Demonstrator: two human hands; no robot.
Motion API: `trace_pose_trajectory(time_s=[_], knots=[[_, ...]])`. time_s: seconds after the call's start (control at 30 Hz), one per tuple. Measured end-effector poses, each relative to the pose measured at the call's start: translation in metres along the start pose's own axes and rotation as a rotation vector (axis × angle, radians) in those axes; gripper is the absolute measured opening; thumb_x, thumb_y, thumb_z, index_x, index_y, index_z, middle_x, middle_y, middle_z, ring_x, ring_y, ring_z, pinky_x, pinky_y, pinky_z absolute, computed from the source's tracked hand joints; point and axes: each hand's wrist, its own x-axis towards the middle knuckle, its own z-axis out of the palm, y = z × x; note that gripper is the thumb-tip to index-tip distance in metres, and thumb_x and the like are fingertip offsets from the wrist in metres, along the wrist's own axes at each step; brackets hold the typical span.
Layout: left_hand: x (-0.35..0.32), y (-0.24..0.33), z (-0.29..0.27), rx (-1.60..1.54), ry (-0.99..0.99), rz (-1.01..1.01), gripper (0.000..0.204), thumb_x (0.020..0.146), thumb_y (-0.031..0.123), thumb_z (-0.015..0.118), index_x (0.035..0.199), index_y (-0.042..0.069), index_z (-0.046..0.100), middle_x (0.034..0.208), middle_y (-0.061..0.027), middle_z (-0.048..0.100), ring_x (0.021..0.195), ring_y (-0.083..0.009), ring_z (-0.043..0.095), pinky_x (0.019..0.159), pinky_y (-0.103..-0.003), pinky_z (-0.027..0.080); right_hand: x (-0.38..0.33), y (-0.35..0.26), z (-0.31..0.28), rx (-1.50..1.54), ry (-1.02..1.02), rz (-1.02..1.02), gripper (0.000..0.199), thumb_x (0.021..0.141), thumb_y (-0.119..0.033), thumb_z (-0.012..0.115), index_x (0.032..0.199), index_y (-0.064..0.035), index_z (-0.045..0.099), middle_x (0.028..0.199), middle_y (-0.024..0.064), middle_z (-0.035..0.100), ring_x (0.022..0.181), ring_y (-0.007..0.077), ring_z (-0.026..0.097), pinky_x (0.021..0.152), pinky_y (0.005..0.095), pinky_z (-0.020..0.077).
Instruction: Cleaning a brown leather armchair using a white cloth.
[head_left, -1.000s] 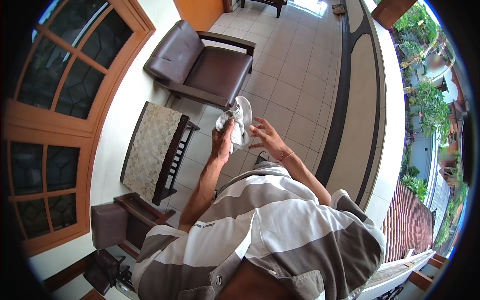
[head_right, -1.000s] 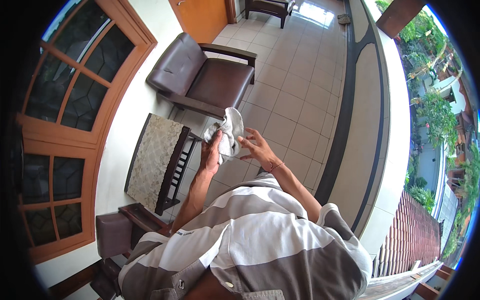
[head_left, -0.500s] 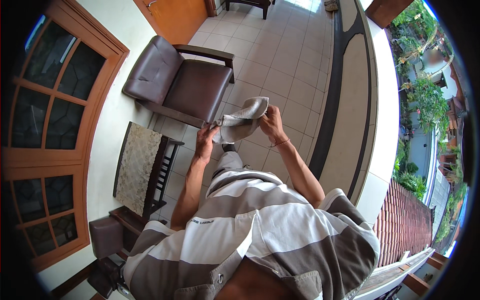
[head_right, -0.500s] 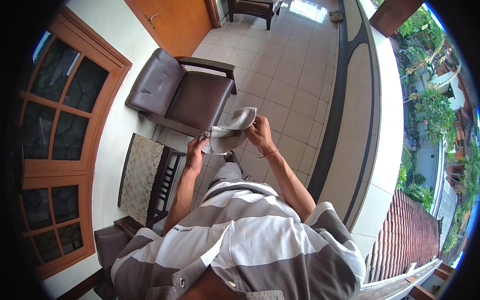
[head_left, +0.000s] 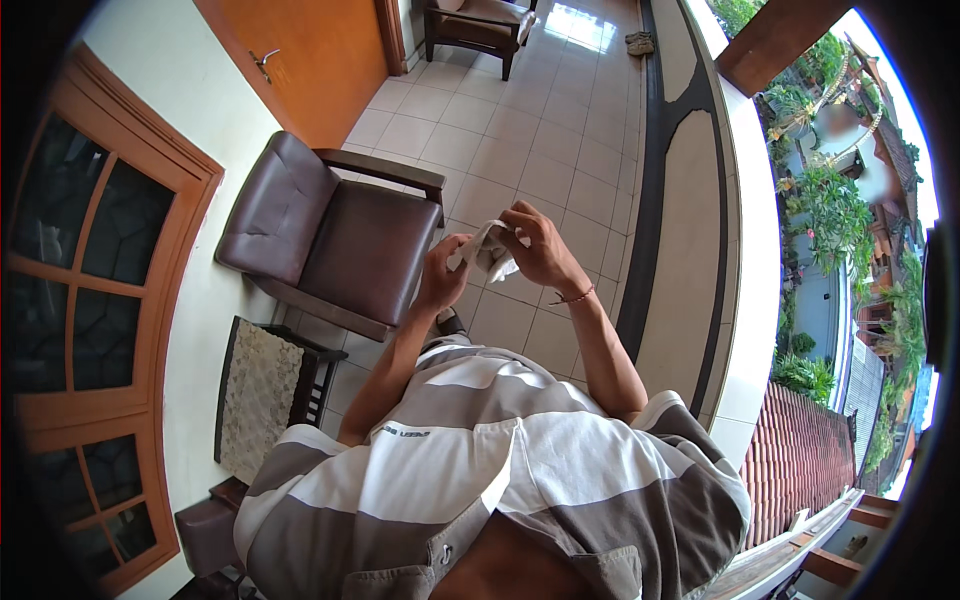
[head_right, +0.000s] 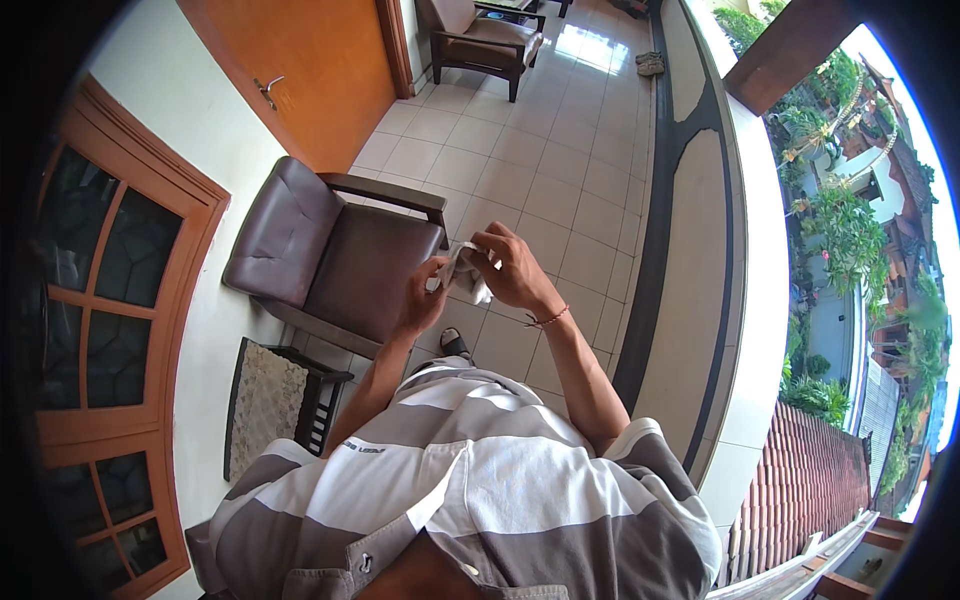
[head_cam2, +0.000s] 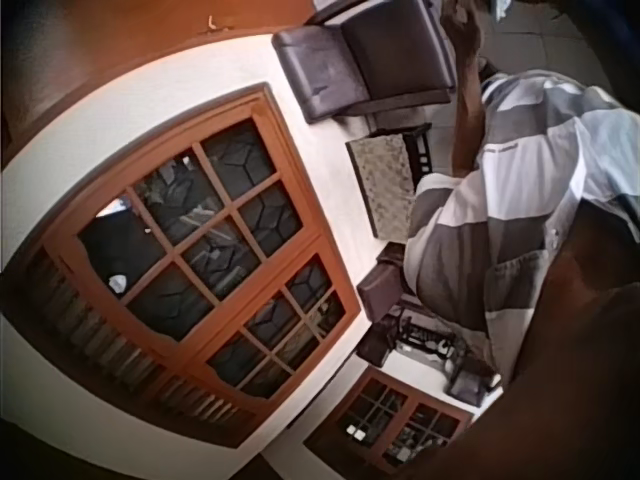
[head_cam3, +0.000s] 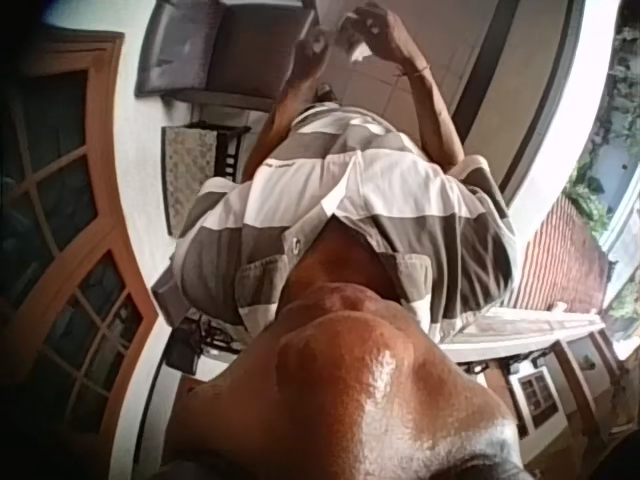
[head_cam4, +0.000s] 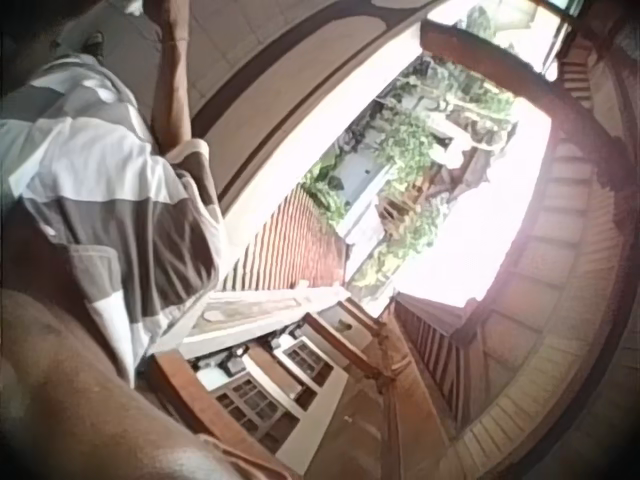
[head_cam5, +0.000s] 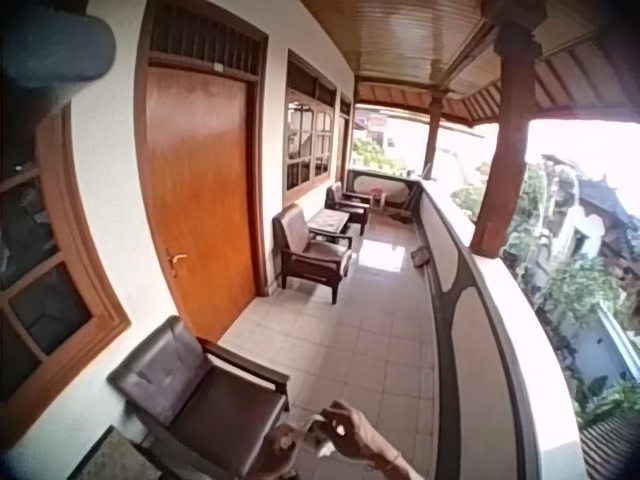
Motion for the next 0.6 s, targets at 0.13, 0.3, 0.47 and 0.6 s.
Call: trace_pose_trajectory(time_s=[0.13, 0.3, 0.47, 0.6], knots=[[0.071, -0.018, -0.026, -0.402, -0.193, -0.065, 0.010, 0.102, 0.013, 0.065, 0.105, 0.003, 0.067, 0.100, -0.0053, 0.072, 0.094, -0.0115, 0.066, 0.082, -0.031, 0.051, 0.036, 0.029, -0.023, 0.083, 0.030, 0.263, 0.023, 0.103, -0.019, 0.058, 0.094, 0.0021, 0.061, 0.076, 0.0169, 0.059, 0.066, 0.0260, 0.054, 0.070, 0.0376, 0.0502], [0.149, -0.015, -0.096, -0.638, -0.355, -0.269, 0.027, 0.101, 0.030, 0.070, 0.111, 0.005, 0.064, 0.091, 0.0044, 0.069, 0.084, -0.0013, 0.060, 0.073, -0.021, 0.048, 0.085, 0.050, -0.039, 0.281, 0.140, 0.382, 0.026, 0.109, -0.021, 0.052, 0.103, 0.0013, 0.063, 0.089, 0.0040, 0.068, 0.080, 0.0093, 0.055, 0.071, 0.0297, 0.0511], [0.178, -0.063, -0.101, -1.439, -0.291, -0.185, 0.118, 0.070, 0.079, 0.076, 0.156, 0.009, 0.039, 0.146, -0.0147, 0.056, 0.128, -0.0239, 0.062, 0.100, -0.035, 0.057, 0.147, 0.092, -0.026, 0.917, 0.308, 0.692, 0.033, 0.108, -0.021, 0.055, 0.130, 0.0036, 0.062, 0.112, 0.0100, 0.071, 0.102, 0.0173, 0.069, 0.086, 0.0311, 0.0606], [0.122, -0.112, -0.048, -1.475, -0.149, -0.484, 0.126, 0.066, 0.074, 0.082, 0.160, 0.007, 0.030, 0.154, -0.0145, 0.048, 0.135, -0.0273, 0.056, 0.108, -0.045, 0.053, 0.195, 0.167, -0.003, 0.933, 0.150, 0.869, 0.036, 0.110, -0.026, 0.051, 0.129, 0.0032, 0.061, 0.113, 0.0119, 0.070, 0.094, 0.0202, 0.072, 0.082, 0.0335, 0.0621]])
